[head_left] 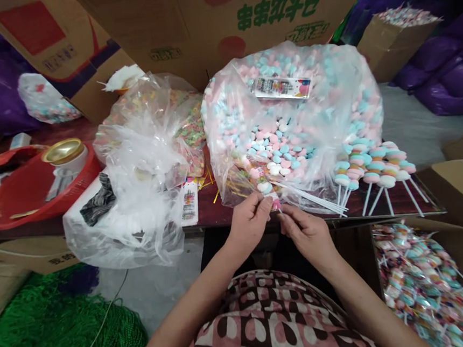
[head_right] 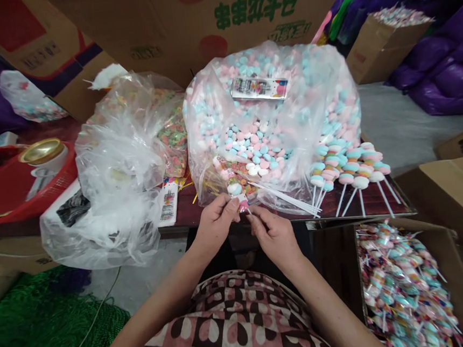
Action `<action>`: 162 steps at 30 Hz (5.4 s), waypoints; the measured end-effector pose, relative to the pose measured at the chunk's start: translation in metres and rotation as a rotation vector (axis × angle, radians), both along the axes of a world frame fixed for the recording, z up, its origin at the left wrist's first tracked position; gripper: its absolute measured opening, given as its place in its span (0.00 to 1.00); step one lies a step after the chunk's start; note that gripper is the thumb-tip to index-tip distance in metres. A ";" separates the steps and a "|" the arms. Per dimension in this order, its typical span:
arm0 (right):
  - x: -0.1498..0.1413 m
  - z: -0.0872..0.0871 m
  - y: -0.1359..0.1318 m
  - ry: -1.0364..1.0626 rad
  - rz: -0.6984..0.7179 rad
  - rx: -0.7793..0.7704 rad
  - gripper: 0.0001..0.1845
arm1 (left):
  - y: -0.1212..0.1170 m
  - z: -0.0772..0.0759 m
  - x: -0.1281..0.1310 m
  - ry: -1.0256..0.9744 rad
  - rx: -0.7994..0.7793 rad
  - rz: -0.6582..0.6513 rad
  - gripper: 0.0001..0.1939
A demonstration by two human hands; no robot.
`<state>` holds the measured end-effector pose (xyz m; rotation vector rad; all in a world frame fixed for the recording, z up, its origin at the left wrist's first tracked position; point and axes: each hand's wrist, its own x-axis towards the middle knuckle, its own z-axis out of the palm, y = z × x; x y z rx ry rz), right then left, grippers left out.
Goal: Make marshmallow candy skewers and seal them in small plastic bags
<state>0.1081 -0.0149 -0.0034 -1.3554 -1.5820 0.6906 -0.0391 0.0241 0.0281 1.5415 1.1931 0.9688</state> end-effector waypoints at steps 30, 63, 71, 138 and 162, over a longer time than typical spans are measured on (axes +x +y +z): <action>-0.030 -0.001 -0.010 0.071 0.083 -0.069 0.17 | -0.005 -0.001 0.000 -0.705 -0.503 -0.084 0.21; -0.104 0.029 0.080 0.244 0.363 -0.190 0.21 | -0.004 -0.016 -0.092 -0.686 -0.203 0.272 0.15; -0.107 0.021 0.133 -0.907 0.478 0.032 0.14 | -0.005 -0.009 -0.118 -0.942 -0.255 0.379 0.15; -0.150 0.009 0.147 -1.057 0.415 0.027 0.13 | -0.012 -0.042 -0.121 -1.020 -0.357 0.402 0.15; -0.116 0.044 0.072 -0.059 0.394 -0.259 0.06 | -0.013 -0.034 -0.097 -0.793 -0.422 0.308 0.15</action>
